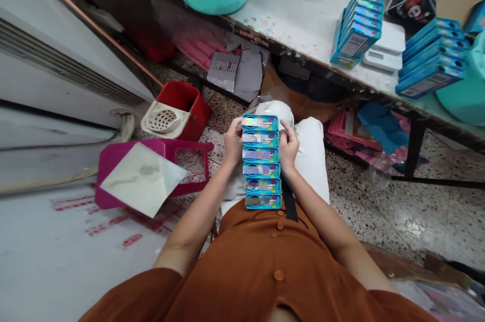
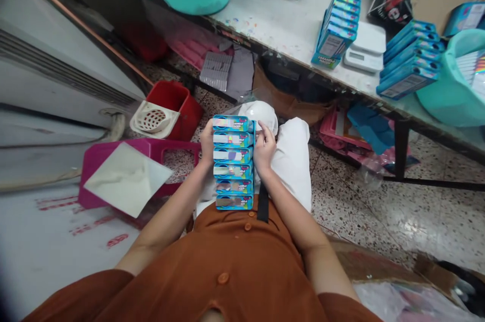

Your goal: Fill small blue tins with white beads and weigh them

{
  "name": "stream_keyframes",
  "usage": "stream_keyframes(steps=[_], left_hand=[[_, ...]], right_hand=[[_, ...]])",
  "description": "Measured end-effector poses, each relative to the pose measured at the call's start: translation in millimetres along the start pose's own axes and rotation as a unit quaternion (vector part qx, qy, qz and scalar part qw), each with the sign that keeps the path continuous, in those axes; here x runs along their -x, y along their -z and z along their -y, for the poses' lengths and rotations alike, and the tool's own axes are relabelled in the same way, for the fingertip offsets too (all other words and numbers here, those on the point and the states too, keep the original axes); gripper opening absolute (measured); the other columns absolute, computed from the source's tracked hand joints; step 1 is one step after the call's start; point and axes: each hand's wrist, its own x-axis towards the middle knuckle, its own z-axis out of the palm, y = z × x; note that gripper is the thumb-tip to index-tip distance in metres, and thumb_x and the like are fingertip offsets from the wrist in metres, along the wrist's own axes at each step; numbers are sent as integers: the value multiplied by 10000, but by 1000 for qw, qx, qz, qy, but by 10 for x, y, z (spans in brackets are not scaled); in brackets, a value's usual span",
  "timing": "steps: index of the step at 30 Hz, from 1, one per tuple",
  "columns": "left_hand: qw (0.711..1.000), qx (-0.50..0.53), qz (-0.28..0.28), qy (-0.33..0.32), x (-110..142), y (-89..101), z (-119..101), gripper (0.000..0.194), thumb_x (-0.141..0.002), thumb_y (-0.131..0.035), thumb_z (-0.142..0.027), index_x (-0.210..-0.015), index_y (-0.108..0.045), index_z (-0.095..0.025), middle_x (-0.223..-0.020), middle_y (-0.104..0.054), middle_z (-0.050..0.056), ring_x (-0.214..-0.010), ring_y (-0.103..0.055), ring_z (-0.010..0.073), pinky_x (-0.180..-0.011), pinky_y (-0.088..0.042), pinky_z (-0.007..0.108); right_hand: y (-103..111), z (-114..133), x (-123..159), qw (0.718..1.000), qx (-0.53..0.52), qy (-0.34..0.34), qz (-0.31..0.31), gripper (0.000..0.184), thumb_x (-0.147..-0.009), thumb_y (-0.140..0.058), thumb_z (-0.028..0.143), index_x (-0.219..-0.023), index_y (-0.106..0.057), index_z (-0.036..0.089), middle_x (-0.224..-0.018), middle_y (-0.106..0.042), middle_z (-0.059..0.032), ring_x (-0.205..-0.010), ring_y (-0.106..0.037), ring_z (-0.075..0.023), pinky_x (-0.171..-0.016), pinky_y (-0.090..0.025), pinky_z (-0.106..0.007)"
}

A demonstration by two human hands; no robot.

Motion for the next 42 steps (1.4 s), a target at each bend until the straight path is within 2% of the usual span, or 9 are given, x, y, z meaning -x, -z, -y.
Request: stream_keyframes(steps=[4,12,16,20,23,27,30,35,42], left_hand=[[998,-56,3,1,52,94,17,180,-844,-489,-250,-985,-596,-217,-750,-667,-25,-664,-584,117,-633,-409,200],[972,-234,10,-30,75,64,203,212,-873,-486,-281,-1051,-520,-171,-754,-655,34,-650,-609,168,-603,-382,236],[957,-259,-30,-125,-136,89,138,287,-879,-473,-259,-1140,-521,-151,-844,-638,66,-806,-594,189,-731,-430,273],[944,-268,-4,-195,-361,162,-43,212,-896,-468,-279,-992,-642,-206,-990,-623,87,-967,-548,207,-853,-427,305],[959,-210,41,-188,-449,217,-171,196,-884,-498,-285,-925,-670,-201,-947,-649,61,-894,-585,176,-814,-450,276],[982,-127,67,-119,-470,269,-293,196,-846,-558,-336,-893,-692,-202,-833,-695,25,-743,-630,143,-708,-484,237],[989,-95,72,-87,-450,299,-372,194,-826,-574,-330,-879,-712,-204,-818,-722,20,-742,-655,150,-706,-500,239],[981,-108,94,-127,-446,354,-515,202,-829,-564,-306,-852,-737,-203,-871,-724,38,-813,-656,160,-741,-499,251],[980,-134,99,-109,-391,379,-628,188,-837,-561,-305,-871,-712,-199,-824,-727,25,-733,-661,155,-683,-500,245]], right_hand=[[-25,63,-14,998,-45,-47,-25,431,-882,-355,253,-1232,-591,165,-992,-666,-82,-878,-611,-182,-823,-496,-333],[183,109,-5,998,62,14,-2,296,-875,-404,285,-1042,-630,189,-956,-697,-46,-778,-625,-162,-712,-462,-265],[225,76,-102,983,181,3,-32,278,-857,-473,335,-1056,-560,161,-758,-660,-21,-596,-575,-149,-559,-380,-228],[295,102,-321,961,255,76,-78,399,-854,-525,395,-1182,-517,169,-855,-617,-43,-726,-574,-181,-566,-389,-237],[358,170,-469,942,283,169,-57,267,-891,-510,368,-1078,-618,211,-982,-601,-80,-883,-551,-202,-669,-429,-264],[394,262,-548,934,276,227,0,260,-936,-462,306,-863,-696,220,-898,-636,-66,-840,-543,-179,-731,-425,-270],[401,307,-554,945,238,223,25,259,-937,-466,307,-904,-710,225,-872,-674,-50,-832,-580,-169,-752,-433,-268],[432,383,-597,973,151,172,36,235,-917,-496,329,-985,-701,237,-936,-722,-23,-809,-652,-169,-733,-471,-269],[548,540,-572,974,118,189,42,247,-918,-491,316,-930,-726,243,-935,-731,-33,-870,-675,-183,-773,-505,-281]])
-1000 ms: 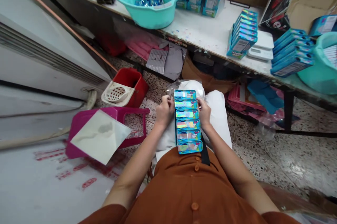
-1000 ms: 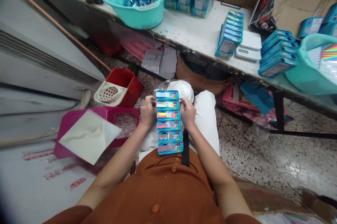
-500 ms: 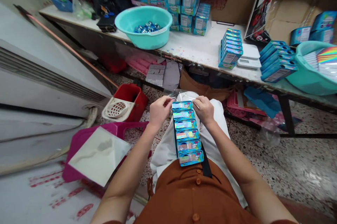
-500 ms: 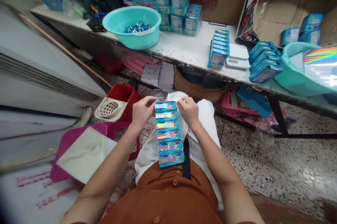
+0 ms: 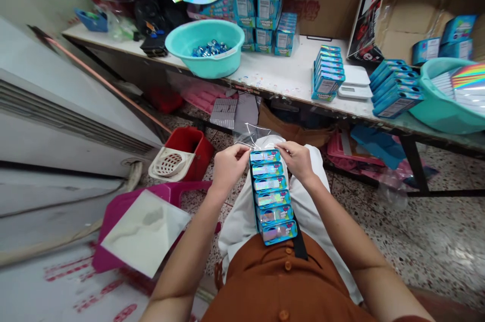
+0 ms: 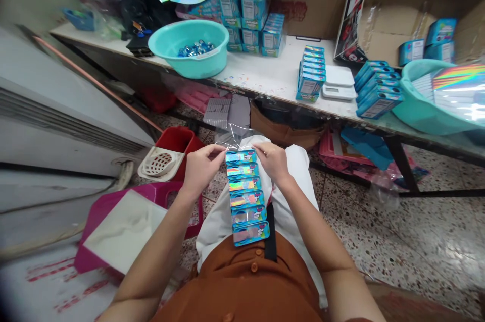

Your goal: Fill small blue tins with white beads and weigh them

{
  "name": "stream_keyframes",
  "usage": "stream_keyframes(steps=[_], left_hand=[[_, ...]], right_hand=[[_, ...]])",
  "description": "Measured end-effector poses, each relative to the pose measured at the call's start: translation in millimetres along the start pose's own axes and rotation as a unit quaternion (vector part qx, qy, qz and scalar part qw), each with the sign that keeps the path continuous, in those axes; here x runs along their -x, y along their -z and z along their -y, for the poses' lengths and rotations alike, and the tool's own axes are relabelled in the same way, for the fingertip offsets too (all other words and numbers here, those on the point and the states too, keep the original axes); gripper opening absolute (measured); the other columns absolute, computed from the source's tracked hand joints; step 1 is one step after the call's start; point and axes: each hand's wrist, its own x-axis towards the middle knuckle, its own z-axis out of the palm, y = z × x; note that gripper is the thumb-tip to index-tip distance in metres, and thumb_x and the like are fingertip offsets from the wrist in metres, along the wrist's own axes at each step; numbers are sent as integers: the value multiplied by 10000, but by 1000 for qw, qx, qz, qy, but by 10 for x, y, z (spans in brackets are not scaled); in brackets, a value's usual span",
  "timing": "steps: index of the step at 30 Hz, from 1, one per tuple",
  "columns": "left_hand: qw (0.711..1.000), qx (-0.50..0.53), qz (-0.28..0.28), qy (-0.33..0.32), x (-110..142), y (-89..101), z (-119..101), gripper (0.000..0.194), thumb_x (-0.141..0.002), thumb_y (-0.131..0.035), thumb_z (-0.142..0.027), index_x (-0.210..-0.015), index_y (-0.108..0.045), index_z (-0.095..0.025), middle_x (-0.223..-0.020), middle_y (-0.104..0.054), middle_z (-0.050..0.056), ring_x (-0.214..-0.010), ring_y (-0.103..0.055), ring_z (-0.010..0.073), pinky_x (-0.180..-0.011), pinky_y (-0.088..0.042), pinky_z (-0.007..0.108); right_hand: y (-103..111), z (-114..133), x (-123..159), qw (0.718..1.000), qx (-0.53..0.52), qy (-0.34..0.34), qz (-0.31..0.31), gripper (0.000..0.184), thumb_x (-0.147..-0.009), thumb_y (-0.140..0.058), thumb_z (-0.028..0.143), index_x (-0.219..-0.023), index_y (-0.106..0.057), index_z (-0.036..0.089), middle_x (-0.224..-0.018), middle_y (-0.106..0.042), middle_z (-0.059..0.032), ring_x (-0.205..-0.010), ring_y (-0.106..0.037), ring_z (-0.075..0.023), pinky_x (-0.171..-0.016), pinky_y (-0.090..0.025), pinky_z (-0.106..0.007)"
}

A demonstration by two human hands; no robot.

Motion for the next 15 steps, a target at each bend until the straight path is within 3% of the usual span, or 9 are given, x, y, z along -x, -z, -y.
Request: stream_keyframes(steps=[7,15], left_hand=[[976,-160,-63,-133,181,-45,-54,240,-911,-467,-256,-983,-683,-180,-949,-722,67,-877,-664,179,-797,-479,271],[959,-218,-67,-168,242,99,-134,228,-903,-492,-261,-946,-703,-188,-901,-731,56,-817,-670,180,-739,-488,283]], right_hand=[[101,114,155,990,121,66,-1,299,-942,-419,226,-1075,-686,199,-1001,-720,-75,-920,-663,-186,-815,-510,-291],[174,198,244,985,150,83,-23,287,-932,-445,215,-1083,-687,177,-998,-721,-90,-916,-671,-194,-837,-513,-317]])
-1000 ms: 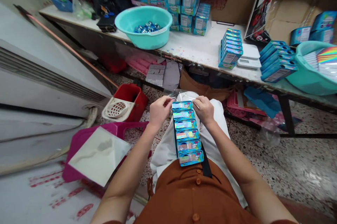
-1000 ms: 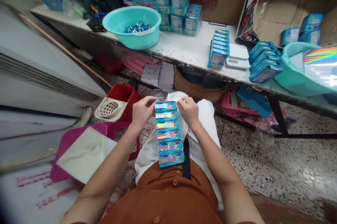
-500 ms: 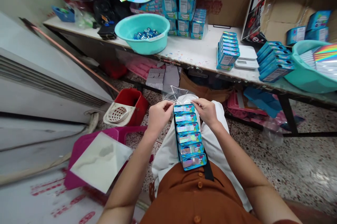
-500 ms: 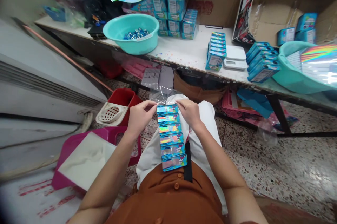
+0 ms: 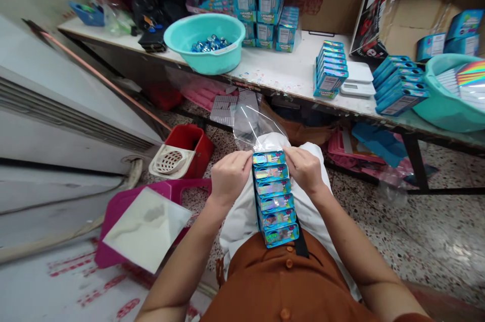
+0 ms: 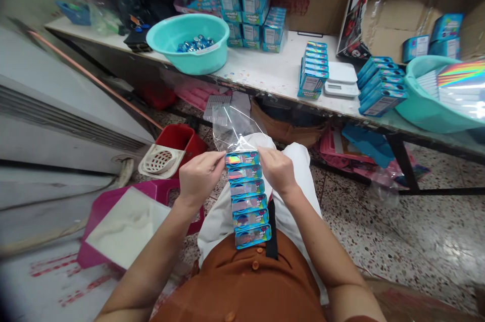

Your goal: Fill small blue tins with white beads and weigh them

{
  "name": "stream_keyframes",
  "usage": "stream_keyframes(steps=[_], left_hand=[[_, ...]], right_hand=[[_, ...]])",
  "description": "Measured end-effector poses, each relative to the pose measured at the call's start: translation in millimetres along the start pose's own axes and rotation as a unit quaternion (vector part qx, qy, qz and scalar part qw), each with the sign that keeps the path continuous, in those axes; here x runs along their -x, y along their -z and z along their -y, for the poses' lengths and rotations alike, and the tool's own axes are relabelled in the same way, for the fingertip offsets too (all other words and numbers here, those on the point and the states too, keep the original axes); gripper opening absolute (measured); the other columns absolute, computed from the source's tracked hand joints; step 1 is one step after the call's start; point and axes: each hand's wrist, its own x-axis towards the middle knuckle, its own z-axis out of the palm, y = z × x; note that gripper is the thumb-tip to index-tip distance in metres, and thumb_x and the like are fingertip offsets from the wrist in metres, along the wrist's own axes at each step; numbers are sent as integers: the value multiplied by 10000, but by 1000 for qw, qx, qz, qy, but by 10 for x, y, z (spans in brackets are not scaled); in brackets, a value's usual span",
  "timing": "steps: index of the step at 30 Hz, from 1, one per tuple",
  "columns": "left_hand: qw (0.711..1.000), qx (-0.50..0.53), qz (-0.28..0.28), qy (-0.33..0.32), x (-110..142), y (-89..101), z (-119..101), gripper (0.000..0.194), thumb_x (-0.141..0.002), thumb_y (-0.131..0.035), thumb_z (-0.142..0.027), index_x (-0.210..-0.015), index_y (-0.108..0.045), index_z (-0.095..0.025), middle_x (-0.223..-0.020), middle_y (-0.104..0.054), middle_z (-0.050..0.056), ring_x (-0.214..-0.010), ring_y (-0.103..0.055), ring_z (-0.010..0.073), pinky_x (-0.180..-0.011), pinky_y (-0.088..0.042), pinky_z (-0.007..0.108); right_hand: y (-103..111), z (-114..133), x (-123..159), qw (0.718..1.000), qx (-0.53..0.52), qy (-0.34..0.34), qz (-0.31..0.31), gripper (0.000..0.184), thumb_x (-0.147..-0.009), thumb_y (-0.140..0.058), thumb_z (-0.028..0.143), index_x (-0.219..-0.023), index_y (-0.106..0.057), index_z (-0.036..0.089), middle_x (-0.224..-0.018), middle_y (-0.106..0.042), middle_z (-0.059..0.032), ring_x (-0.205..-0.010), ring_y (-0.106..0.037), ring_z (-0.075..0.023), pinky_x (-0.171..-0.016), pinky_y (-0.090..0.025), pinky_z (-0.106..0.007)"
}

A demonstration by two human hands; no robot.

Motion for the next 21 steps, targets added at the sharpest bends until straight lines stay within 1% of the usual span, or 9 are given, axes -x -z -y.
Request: stream_keyframes(steps=[3,6,9,11,13,14,16,18,21], left_hand=[[1000,1,-2,-11,31,36,-11,234,-905,-482,-229,-987,-695,-179,-929,-729,56,-851,-667,180,-779,-492,284],[999,-14,-26,-25,86,43,-14,219,-893,-501,-209,-987,-695,-170,-914,-728,60,-844,-668,178,-783,-496,281],[997,-24,-59,-41,154,47,-7,186,-865,-549,-200,-974,-699,-176,-879,-730,54,-810,-672,172,-757,-501,272],[996,-18,-74,-46,184,42,2,180,-850,-570,-191,-975,-700,-181,-883,-733,51,-813,-676,170,-770,-505,270],[997,-2,-75,-32,180,17,17,182,-848,-571,-192,-974,-702,-185,-898,-735,49,-832,-679,171,-796,-507,274],[997,14,-68,-15,162,-4,28,182,-852,-565,-198,-969,-704,-187,-905,-735,48,-839,-679,171,-800,-508,275],[997,64,-34,36,90,-52,56,183,-861,-546,-220,-938,-710,-194,-906,-734,41,-840,-678,168,-784,-512,271],[989,114,13,88,-8,-84,90,186,-857,-538,-240,-892,-717,-207,-890,-733,26,-823,-676,162,-757,-514,263],[975,161,67,139,-146,-63,140,174,-821,-566,-267,-850,-729,-216,-853,-736,12,-772,-676,157,-719,-515,254]], right_hand=[[23,37,31,1000,1,16,-6,293,-940,-431,216,-1085,-683,177,-1008,-720,-88,-923,-669,-186,-833,-515,-303],[46,81,58,999,14,30,-16,296,-939,-430,202,-1097,-678,176,-979,-724,-87,-893,-672,-180,-817,-517,-292],[73,118,81,997,31,49,-48,272,-927,-466,192,-1091,-681,169,-922,-732,-82,-840,-678,-174,-782,-520,-277],[70,127,90,995,30,59,-72,252,-918,-491,187,-1079,-684,169,-913,-734,-77,-835,-680,-169,-775,-520,-267],[28,116,90,994,21,58,-87,236,-912,-505,178,-1061,-688,169,-915,-736,-75,-841,-681,-167,-778,-519,-263],[-9,103,84,994,18,53,-90,231,-911,-506,173,-1049,-691,169,-915,-736,-73,-840,-681,-168,-779,-518,-265],[-99,69,62,996,18,38,-85,234,-914,-489,161,-1026,-694,169,-907,-737,-68,-833,-681,-174,-773,-518,-276],[-182,36,28,997,23,20,-65,256,-920,-458,151,-1017,-694,171,-904,-735,-66,-829,-679,-182,-769,-517,-291],[-230,12,-21,999,21,9,-30,282,-922,-430,135,-1027,-689,170,-932,-731,-71,-857,-673,-186,-793,-512,-300]])
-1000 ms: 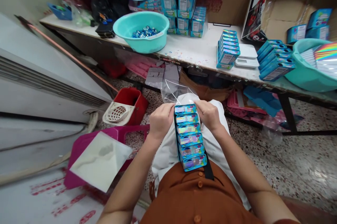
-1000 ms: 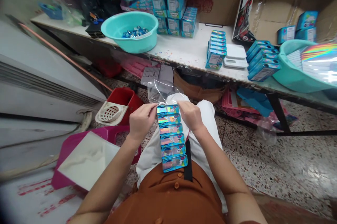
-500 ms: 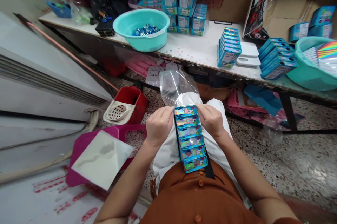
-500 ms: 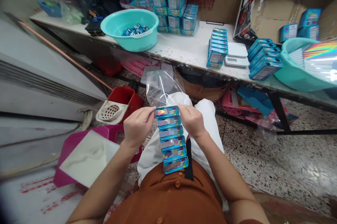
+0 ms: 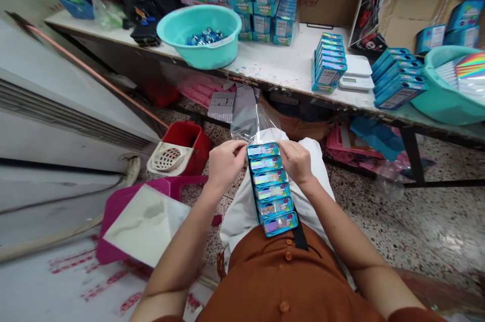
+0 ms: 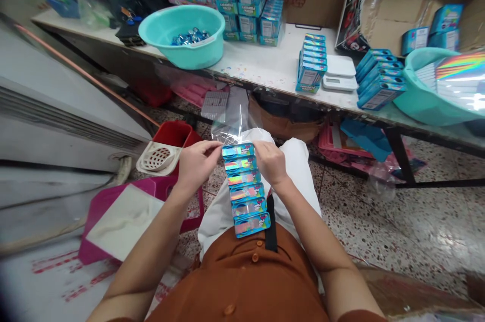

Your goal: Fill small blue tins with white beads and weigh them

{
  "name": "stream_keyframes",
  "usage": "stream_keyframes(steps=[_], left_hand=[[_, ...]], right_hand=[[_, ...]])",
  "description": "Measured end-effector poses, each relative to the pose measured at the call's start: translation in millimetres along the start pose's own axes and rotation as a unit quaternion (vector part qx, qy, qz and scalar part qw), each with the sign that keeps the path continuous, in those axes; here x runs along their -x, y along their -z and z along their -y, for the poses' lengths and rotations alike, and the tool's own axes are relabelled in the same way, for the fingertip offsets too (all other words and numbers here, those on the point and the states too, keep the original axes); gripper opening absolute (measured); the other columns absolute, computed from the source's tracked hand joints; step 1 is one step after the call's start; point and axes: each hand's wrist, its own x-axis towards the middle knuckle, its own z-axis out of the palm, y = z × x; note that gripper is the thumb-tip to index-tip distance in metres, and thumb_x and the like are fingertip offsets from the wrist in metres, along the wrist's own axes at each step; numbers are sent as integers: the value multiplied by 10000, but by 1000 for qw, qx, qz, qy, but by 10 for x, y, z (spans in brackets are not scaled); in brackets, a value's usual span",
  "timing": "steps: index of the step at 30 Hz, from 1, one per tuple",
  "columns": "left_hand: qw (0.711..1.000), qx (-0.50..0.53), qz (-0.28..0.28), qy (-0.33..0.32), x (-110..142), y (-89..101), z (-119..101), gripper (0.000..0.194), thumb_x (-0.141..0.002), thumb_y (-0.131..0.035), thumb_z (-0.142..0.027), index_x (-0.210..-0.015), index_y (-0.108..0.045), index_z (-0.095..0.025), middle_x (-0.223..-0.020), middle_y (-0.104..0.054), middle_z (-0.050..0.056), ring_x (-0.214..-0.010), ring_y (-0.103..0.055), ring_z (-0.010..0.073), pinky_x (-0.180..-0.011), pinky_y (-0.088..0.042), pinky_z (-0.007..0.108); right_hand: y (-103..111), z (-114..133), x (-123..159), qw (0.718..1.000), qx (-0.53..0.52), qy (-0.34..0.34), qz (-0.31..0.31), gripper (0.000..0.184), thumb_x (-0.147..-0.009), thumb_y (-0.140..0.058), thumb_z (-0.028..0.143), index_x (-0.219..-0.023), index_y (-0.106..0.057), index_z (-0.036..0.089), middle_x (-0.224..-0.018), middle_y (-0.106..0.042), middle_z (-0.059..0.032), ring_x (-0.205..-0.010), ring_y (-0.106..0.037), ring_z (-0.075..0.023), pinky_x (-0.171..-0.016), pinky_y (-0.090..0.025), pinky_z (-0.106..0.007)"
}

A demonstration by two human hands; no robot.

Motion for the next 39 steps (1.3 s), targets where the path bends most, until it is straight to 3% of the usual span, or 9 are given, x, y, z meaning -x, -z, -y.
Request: stream_keyframes(steps=[3,6,12,15,18,23,28,33,39], left_hand=[[998,10,40,41,-65,81,-14,160,-769,-611,-296,-813,-742,-215,-779,-735,11,-703,-673,164,-663,-512,256],[997,-9,40,64,-66,107,-44,162,-747,-629,-307,-807,-749,-216,-740,-728,16,-683,-666,172,-638,-501,263],[994,-82,-67,1,94,-78,-103,179,-819,-568,-278,-849,-726,-199,-819,-726,41,-776,-658,180,-700,-471,292],[984,-104,-136,-54,239,-217,-25,156,-836,-564,-256,-862,-704,-192,-839,-718,51,-809,-649,181,-734,-443,312],[977,-92,-167,-96,382,-308,102,103,-820,-603,-243,-857,-690,-202,-819,-711,50,-793,-643,179,-749,-410,334],[971,-98,-152,-158,571,-324,209,90,-796,-640,-208,-875,-681,-223,-831,-718,32,-788,-649,170,-727,-392,325],[958,-109,-176,-198,650,-342,239,126,-791,-649,-206,-911,-674,-234,-816,-717,20,-768,-647,159,-726,-395,313],[961,-98,-181,-185,553,-451,392,83,-812,-617,-216,-886,-653,-225,-820,-703,26,-792,-636,166,-772,-397,326],[974,-125,-139,-127,544,-559,523,104,-835,-556,-250,-914,-594,-194,-914,-674,84,-941,-599,210,-843,-409,344]], right_hand=[[24,1,-23,1000,-4,-1,22,281,-923,-428,139,-1030,-687,159,-953,-727,-79,-871,-668,-187,-797,-506,-301],[43,1,-24,999,-4,-15,30,272,-931,-433,165,-1024,-688,147,-943,-727,-85,-858,-668,-187,-774,-498,-303],[23,-23,14,999,4,-36,20,266,-948,-434,205,-1021,-686,161,-926,-727,-65,-853,-668,-166,-760,-484,-286],[27,-42,43,999,7,-36,1,254,-944,-447,214,-1011,-688,171,-922,-725,-63,-854,-668,-165,-765,-491,-290],[29,-58,76,999,6,-35,-7,235,-934,-468,212,-1007,-689,182,-918,-724,-64,-868,-671,-168,-787,-500,-301],[58,-59,221,1000,-9,-21,-4,205,-919,-497,197,-998,-685,180,-899,-728,-67,-849,-679,-164,-788,-516,-296],[132,-56,438,999,-32,8,14,202,-901,-523,181,-1038,-672,187,-931,-730,-66,-869,-682,-167,-811,-533,-299],[15,-81,411,999,-47,12,-22,184,-907,-509,179,-987,-674,179,-894,-729,-69,-830,-676,-162,-778,-527,-284],[-220,-73,338,998,-36,-53,13,169,-909,-494,230,-952,-646,168,-885,-707,-68,-820,-640,-167,-758,-477,-278]])
